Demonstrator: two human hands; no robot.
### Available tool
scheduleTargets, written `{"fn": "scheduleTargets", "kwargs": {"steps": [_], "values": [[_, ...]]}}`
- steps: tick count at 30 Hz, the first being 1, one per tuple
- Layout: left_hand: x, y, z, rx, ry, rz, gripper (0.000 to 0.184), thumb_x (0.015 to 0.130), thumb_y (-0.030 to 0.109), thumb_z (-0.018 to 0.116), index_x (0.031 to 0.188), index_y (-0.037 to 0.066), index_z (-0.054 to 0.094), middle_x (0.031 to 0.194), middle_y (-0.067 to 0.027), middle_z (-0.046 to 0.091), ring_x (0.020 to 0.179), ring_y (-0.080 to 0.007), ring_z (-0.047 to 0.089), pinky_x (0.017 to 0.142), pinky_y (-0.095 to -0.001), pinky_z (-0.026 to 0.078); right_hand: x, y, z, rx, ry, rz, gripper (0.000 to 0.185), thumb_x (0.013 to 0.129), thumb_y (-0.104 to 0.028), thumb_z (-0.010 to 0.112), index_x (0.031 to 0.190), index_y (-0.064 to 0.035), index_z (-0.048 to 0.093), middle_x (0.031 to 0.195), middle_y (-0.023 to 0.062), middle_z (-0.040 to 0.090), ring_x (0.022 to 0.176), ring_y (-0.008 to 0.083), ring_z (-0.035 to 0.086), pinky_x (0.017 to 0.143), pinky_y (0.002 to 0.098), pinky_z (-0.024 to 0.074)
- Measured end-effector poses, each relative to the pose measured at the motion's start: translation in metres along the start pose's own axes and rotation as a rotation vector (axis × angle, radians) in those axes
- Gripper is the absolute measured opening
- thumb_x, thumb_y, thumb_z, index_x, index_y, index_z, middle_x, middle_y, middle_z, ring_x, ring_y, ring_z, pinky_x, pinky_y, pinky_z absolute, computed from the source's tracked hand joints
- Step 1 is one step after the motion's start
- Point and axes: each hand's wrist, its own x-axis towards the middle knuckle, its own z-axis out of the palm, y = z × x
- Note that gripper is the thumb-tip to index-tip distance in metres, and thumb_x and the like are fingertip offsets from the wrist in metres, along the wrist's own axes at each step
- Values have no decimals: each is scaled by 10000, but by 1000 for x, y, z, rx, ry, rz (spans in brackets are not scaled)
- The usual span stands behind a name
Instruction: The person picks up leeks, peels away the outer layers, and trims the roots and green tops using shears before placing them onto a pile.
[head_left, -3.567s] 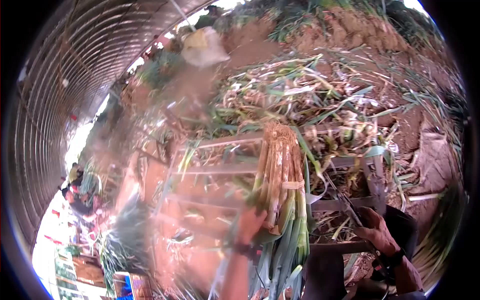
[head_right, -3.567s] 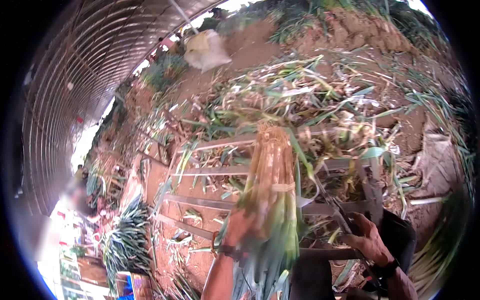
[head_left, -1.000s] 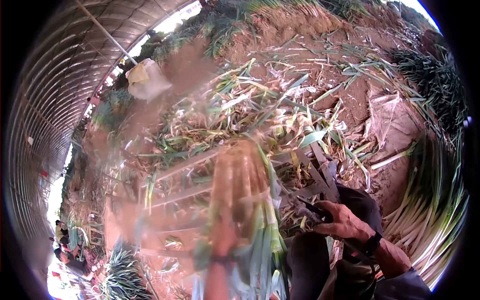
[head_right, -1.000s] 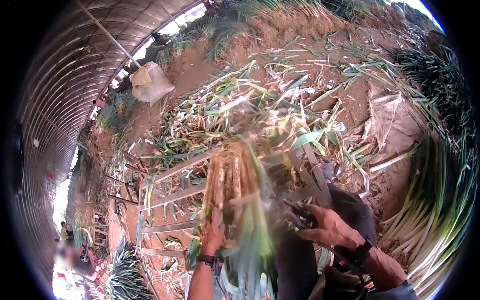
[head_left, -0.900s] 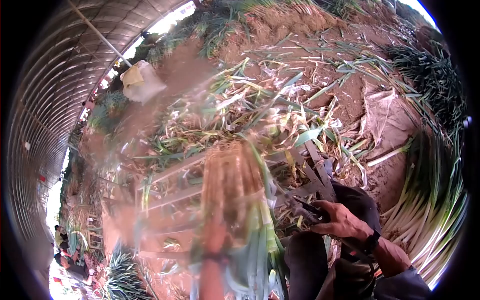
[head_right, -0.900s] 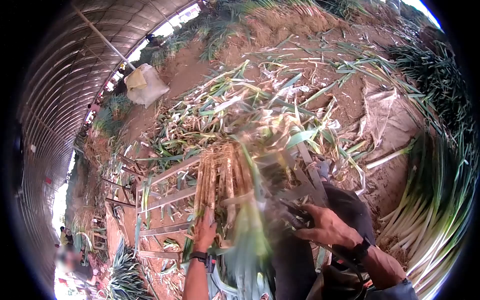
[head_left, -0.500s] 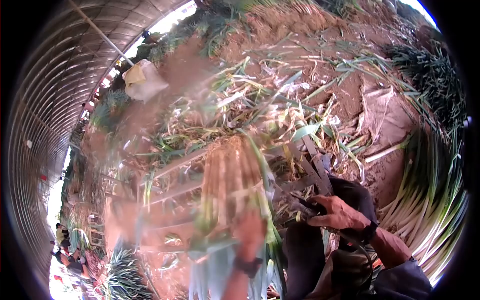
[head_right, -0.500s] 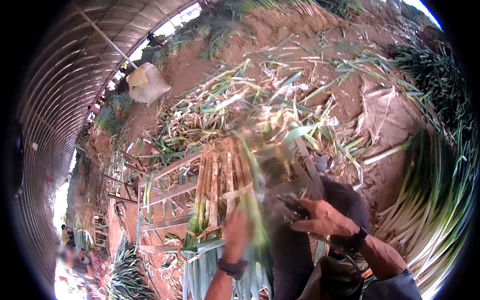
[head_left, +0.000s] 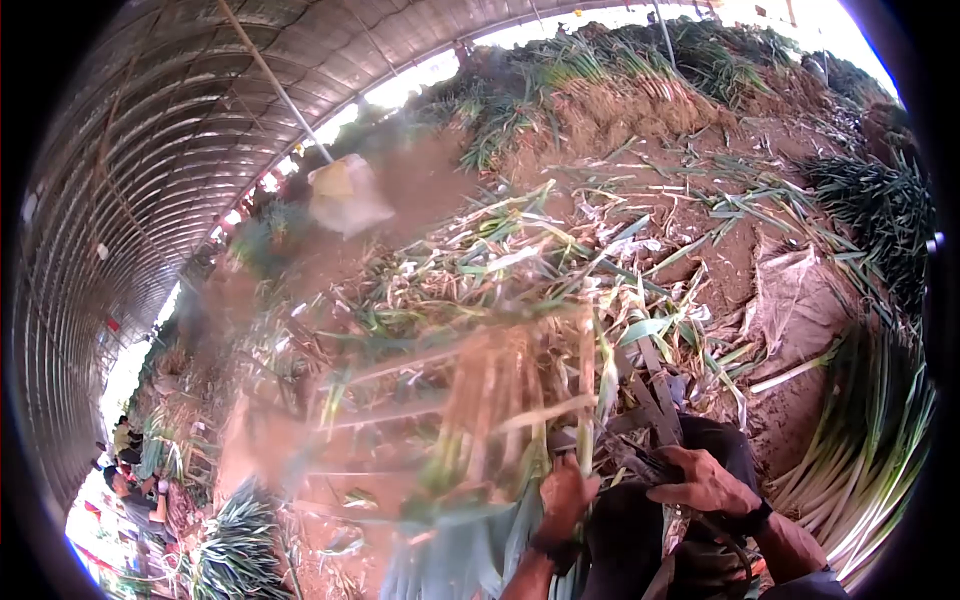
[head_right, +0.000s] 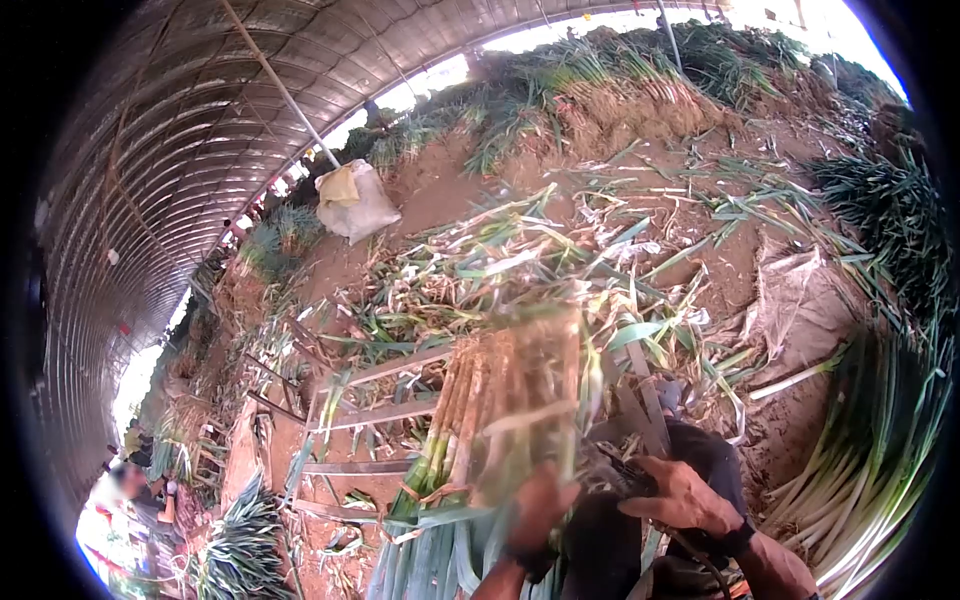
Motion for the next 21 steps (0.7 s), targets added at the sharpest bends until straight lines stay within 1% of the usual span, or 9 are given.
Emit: {"fn": "scheduleTargets", "kwargs": {"steps": [3,5,6,9,12,13,16,19,21], "values": [[23,-8,33,-18,106,-117,476,750,364,764,1041,29,591,1102,-216,627,967,-437,646,798,-541,538,4,-28,-11,29,-39,189,368,819,-180,733,1184,-155,700,1272,260,567,1034,409,628,836,414,497],[25,-15,17,-172,-71,-160,483,746,378,796,1000,6,619,1064,-234,657,970,-446,643,820,-519,529,1,-1,-20,-295,-87,-305,397,822,-189,734,1214,-157,680,1239,254,576,994,404,628,799,418,494],[21,-8,-5,-260,-144,-172,506,744,385,809,1015,-5,635,1068,-246,669,990,-445,645,840,-507,527,-3,1,-20,-283,-103,-327,387,830,-207,735,1205,-135,670,1178,247,577,948,398,625,765,420,489],[8,-30,-3,-206,-128,-86,695,721,369,857,1233,-42,628,1134,-280,677,1084,-436,648,926,-465,521,-4,-3,-19,-191,-148,-214,391,854,-261,737,1181,-68,641,992,224,580,811,381,616,662,425,475],[2,-38,1,-220,-70,-36,717,716,366,864,1246,-50,620,1129,-278,681,1081,-443,648,928,-467,525,2,-22,-21,-189,-176,-101,426,820,-349,767,1017,-3,616,798,216,619,761,404,636,640,454,478],[-1,-34,-1,-263,-78,-87,704,720,341,866,1253,-46,619,1151,-283,674,1094,-445,643,930,-472,523,3,-32,-22,-216,-187,-56,425,807,-367,774,943,3,613,737,209,633,746,417,646,634,462,483],[-2,-33,-2,-248,-64,-96,676,724,304,870,1246,-44,618,1148,-287,673,1087,-445,646,923,-475,524,10,-55,-23,-278,-308,114,445,790,-391,778,927,1,617,700,192,631,692,409,641,617,468,486],[-4,-25,-7,-227,-48,-110,623,740,266,864,1224,-39,615,1126,-277,684,1061,-435,662,905,-467,530,19,-60,-21,-383,-392,153,479,773,-437,778,941,-16,622,685,188,635,657,402,637,598,476,484],[-4,-17,-14,-237,-59,-139,605,747,249,860,1219,-36,612,1120,-271,689,1056,-426,669,905,-462,531,26,-62,-21,-381,-397,79,507,783,-468,756,917,0,615,650,207,602,647,417,614,590,481,469]]}}
